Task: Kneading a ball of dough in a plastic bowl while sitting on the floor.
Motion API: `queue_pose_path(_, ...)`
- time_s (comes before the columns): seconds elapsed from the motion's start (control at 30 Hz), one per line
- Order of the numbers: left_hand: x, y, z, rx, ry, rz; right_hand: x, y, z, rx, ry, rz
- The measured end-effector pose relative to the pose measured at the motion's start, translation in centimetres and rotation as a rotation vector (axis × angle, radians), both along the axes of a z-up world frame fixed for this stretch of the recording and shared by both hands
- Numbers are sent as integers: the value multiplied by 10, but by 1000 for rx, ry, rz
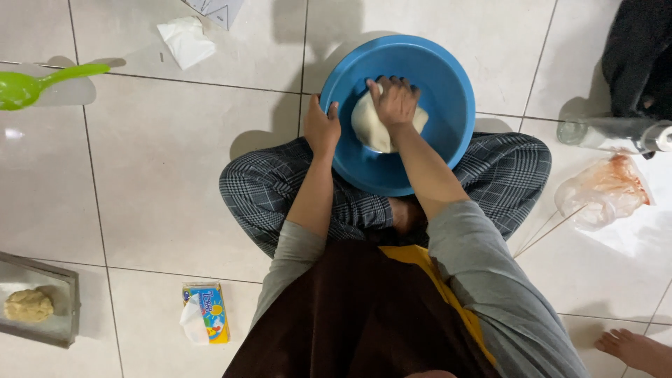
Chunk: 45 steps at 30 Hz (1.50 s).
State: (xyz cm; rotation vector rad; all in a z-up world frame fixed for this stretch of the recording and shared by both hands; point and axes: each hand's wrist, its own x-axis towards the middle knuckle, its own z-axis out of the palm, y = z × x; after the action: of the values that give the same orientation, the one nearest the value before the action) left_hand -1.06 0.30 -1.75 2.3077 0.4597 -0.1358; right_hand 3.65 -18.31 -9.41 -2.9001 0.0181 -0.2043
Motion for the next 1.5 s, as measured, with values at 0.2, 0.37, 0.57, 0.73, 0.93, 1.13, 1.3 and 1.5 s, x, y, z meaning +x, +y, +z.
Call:
queue_pose_path(0.2, -12, 2, -20, -21, 91, 34, -61, 2, 75, 83, 269, 119)
queue_pose_path(0.37, -11, -1, -14, -21, 91, 40, -110, -24, 110, 215, 166, 308)
queue_pose_path(0.57, -14, 4, -36, 26, 73, 61, -142, -26, 142, 268, 103, 226)
queue_pose_path(0.73, -15, 2, -27, 36, 105, 72, -150, -10, 133, 87, 26, 277)
queue_pose_path(0.93, -10, -4, 0, 17, 144, 55, -124, 9, 116, 100, 269, 232)
queue_pose_path(1.13, -6, -1, 3, -57, 175, 26, -84, 19, 97, 56, 438, 259)
queue_pose_path(1.3, -4, -2, 5, -53, 157, 33, -66, 20, 78, 107, 180, 297)
queue_pose_path(1.5, -4, 1, -6, -10, 90, 5, -27, 23, 41, 111, 33, 254)
